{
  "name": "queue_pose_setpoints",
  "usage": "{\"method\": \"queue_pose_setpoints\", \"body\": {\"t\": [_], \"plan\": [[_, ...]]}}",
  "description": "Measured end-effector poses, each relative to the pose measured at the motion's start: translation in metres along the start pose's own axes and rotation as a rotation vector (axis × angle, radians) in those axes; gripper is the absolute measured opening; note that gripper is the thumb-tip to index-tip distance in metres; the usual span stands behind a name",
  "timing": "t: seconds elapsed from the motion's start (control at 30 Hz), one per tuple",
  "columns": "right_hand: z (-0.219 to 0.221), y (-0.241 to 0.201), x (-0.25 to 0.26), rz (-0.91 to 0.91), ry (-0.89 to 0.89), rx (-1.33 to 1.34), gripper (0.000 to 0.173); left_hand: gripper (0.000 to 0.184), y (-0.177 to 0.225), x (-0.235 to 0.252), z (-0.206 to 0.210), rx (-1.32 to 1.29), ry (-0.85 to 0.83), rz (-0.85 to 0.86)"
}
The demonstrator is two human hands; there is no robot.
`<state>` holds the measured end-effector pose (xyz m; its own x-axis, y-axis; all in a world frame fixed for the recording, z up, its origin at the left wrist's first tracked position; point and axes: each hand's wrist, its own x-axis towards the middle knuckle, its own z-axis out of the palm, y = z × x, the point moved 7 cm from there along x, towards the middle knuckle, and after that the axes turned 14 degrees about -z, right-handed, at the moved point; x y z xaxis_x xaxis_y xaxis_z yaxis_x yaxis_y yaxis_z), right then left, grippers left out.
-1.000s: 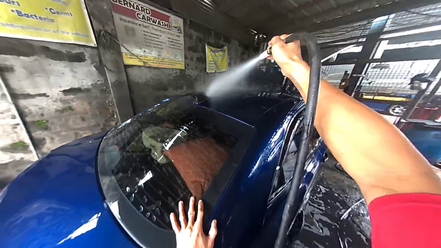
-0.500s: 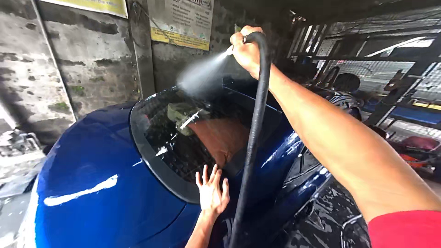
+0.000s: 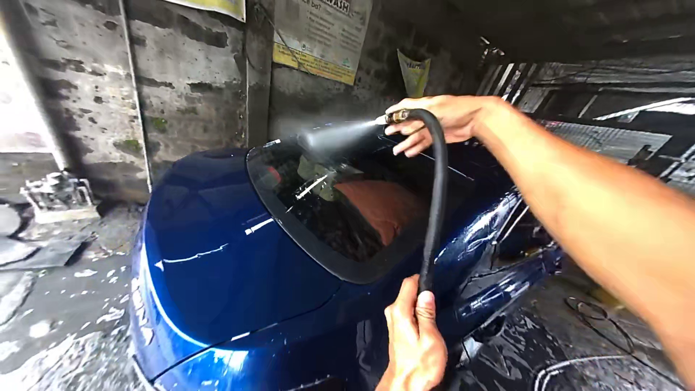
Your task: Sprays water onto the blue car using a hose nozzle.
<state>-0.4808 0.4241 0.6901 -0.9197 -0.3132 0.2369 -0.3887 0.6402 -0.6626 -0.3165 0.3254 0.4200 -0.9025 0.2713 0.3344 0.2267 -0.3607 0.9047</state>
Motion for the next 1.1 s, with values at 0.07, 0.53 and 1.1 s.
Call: {"method": "queue_pose_setpoints", "body": {"t": [0.07, 0.53, 1.1], "plan": [[-0.002, -0.002, -0.01, 0.145, 0.032, 0.192, 0.036, 0.034, -0.006, -0.014, 0.005, 0.015, -0.035, -0.018], [0.108, -0.047, -0.037, 0.428, 0.05, 0.2, 0.03, 0.038, -0.011, -0.076, 0.018, -0.017, -0.231, 0.159], [0.031, -0.071, -0.027, 0.56, 0.413, -0.271, 0.012, 0.041, 0.044, -0.061, 0.012, -0.139, -0.335, 0.088]]}}
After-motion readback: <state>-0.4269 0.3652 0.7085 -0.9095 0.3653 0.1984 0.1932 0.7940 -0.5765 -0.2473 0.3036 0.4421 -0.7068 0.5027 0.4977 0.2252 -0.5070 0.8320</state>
